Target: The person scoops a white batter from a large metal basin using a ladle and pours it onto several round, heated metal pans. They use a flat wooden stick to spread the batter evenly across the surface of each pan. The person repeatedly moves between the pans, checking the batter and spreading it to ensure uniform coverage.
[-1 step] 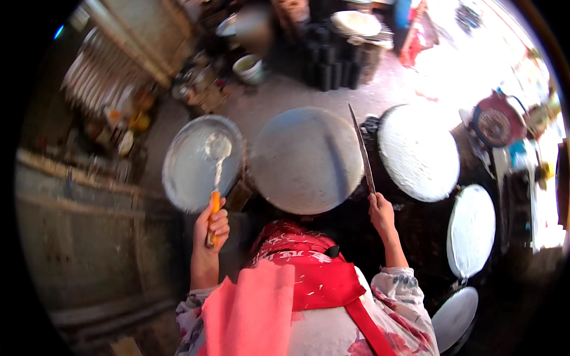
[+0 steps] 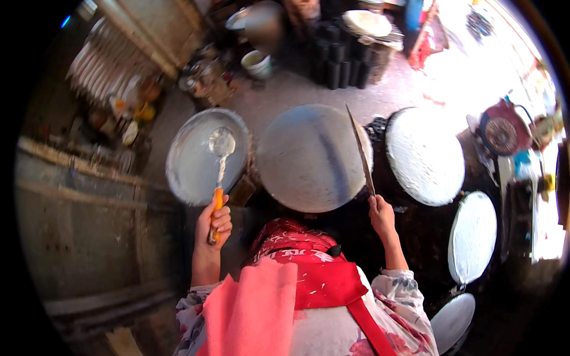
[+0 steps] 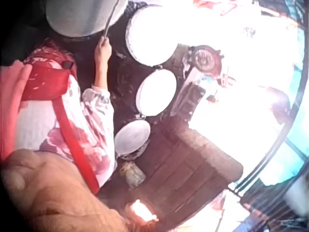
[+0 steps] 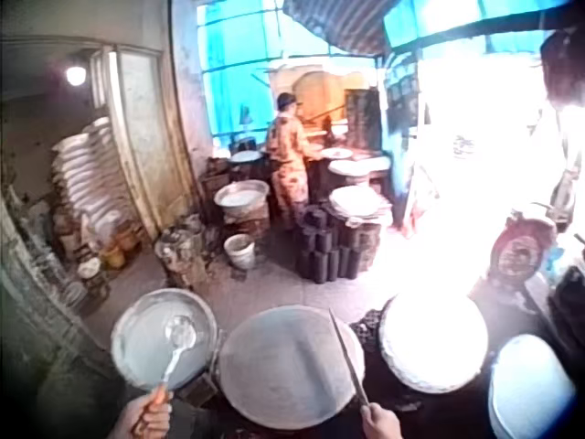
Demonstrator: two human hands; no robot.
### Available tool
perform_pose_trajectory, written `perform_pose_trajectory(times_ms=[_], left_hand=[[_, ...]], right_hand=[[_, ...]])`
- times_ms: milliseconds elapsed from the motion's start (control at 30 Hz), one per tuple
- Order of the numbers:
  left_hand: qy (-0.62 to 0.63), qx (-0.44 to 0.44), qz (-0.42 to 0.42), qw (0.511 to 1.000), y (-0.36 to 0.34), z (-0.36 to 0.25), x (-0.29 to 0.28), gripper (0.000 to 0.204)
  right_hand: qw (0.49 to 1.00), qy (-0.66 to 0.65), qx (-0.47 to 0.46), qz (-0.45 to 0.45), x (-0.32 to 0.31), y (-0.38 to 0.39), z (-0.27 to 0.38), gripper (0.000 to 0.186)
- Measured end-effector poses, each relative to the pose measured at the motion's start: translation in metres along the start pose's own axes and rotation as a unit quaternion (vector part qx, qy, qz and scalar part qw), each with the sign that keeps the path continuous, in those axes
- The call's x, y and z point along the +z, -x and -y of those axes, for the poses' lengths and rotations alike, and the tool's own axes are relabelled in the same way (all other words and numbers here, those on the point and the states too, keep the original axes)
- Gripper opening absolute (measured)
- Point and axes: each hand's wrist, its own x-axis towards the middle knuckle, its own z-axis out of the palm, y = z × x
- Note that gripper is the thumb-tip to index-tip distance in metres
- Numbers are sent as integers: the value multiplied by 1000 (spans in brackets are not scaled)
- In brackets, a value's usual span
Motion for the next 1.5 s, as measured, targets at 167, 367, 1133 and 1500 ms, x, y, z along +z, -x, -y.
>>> perform_pose_trajectory(times_ms=[167, 367, 1133, 1500], left_hand=[[-81, 9, -130, 988, 7, -14, -57, 29], [-454, 5, -249, 855, -67, -67, -126, 28], [110, -166, 75, 977, -66, -86, -223, 34], [-71, 37, 226, 971, 42, -218, -77, 41]], right_hand=[[990, 44, -119, 62, 45, 17, 28, 28], [974, 90, -179, 105, 71, 34, 72, 24], [884, -291, 139, 338, 280, 57, 174, 39], [864, -390, -94, 304, 276, 55, 310, 41]])
